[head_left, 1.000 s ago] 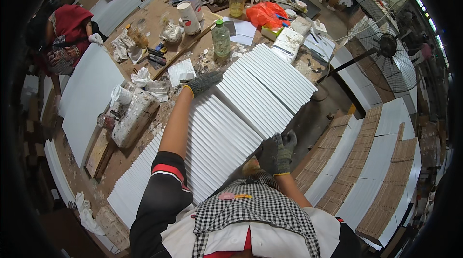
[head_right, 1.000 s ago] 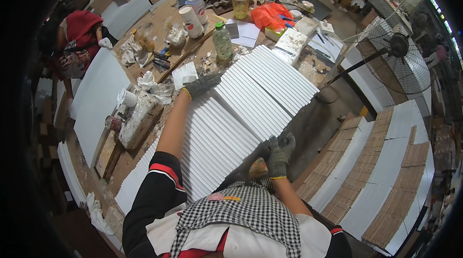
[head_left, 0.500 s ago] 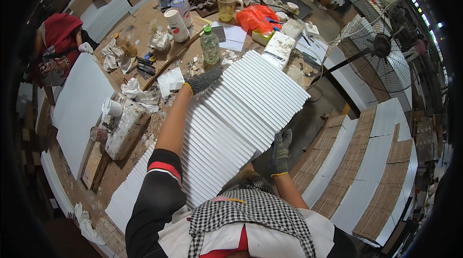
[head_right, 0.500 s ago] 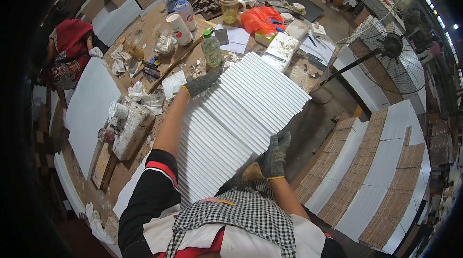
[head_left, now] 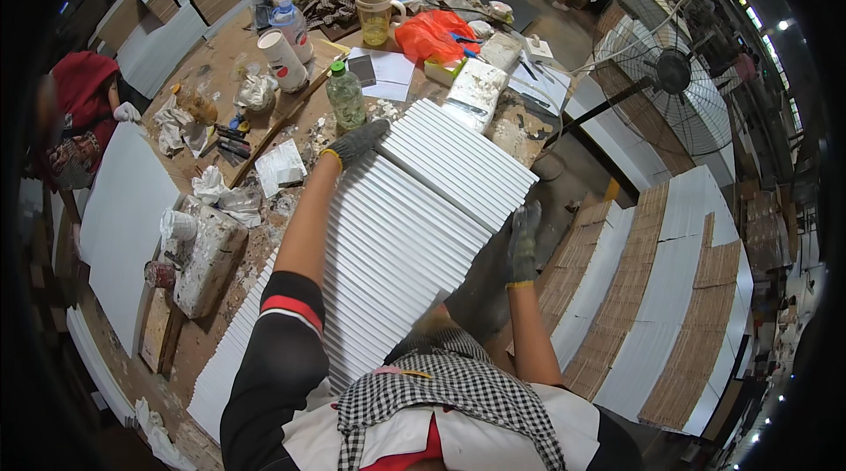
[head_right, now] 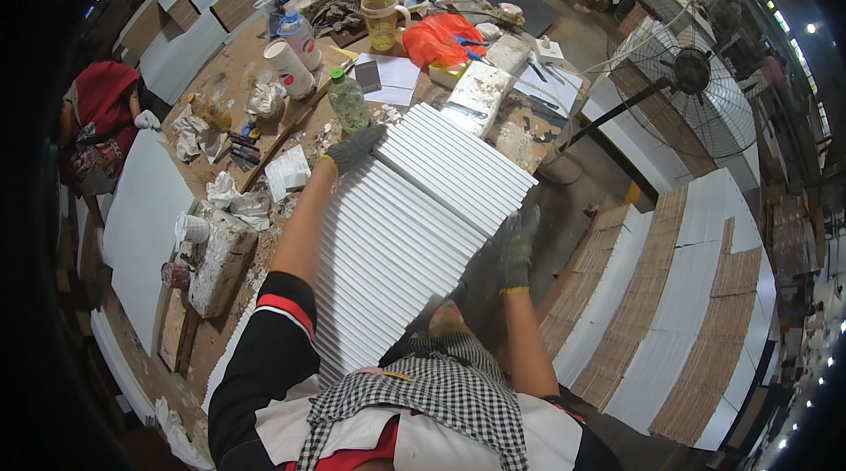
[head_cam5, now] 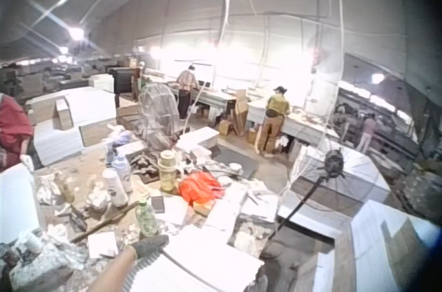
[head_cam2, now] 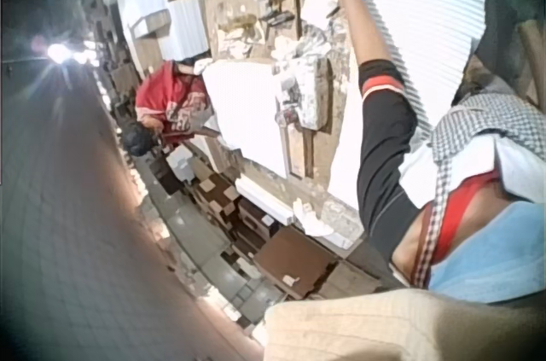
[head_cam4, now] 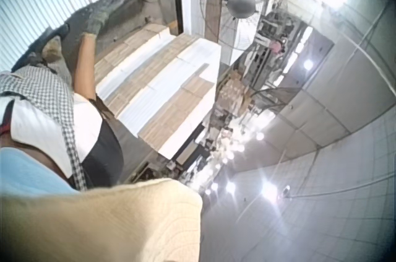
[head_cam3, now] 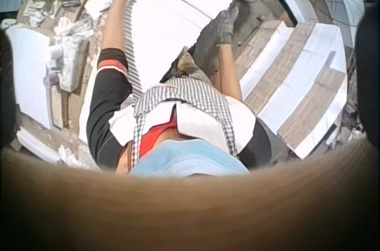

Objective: The person wipes white corrugated panels with a white cloth and stacks them on a workbench. They handle the panels one at a time, aligning edges and building a neat pile while another worker wipes a larger panel in the background.

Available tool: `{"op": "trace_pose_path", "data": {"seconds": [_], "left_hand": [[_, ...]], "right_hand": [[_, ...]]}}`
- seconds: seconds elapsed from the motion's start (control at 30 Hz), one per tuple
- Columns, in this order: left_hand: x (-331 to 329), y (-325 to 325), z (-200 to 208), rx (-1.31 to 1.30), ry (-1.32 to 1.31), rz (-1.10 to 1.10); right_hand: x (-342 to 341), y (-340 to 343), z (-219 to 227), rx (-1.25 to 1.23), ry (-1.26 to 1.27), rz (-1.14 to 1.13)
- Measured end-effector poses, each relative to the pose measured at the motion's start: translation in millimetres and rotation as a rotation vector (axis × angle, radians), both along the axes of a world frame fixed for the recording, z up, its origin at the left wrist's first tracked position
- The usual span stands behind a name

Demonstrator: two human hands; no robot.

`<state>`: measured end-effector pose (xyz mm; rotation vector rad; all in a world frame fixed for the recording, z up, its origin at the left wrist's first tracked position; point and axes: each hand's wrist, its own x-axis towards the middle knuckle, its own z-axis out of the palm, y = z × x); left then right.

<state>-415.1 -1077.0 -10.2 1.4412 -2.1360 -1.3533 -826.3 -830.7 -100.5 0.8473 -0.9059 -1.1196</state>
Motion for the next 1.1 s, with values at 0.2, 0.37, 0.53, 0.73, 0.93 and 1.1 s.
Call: {"op": "trace_pose_path", "data": {"seconds": [0.2,0.37,0.53,0.73,0.93,1.1], "left_hand": [[-10.6,-13.1,12.0,-0.019,-0.176,-0.167],[-24.4,-45.9,-1.8,-0.103,-0.086,-0.046],[-67.7,-86.2,-32.1,0.234,0.484,0.077],[-67.3,-100.4,-59.9,0.239,0.357,0.048],[-65.8,-99.7,-84.8,-0.427,-0.154,-0.236],[-71.7,-91.8,-83.5,-0.096,0.231,0.040]], "right_hand": [[-12.8,-25.0,-16.6,0.107,-2.412,-0.013],[-5.8,-42.4,22.2,-0.493,-3.070,0.314],[15.9,-70.5,59.1,-0.563,-3.207,0.418],[7.9,-73.4,90.5,-0.361,-2.882,-0.316],[-18.6,-149.1,130.8,-0.339,-2.618,0.443],[48.7,-254.5,143.1,0.225,-2.580,0.024]]}}
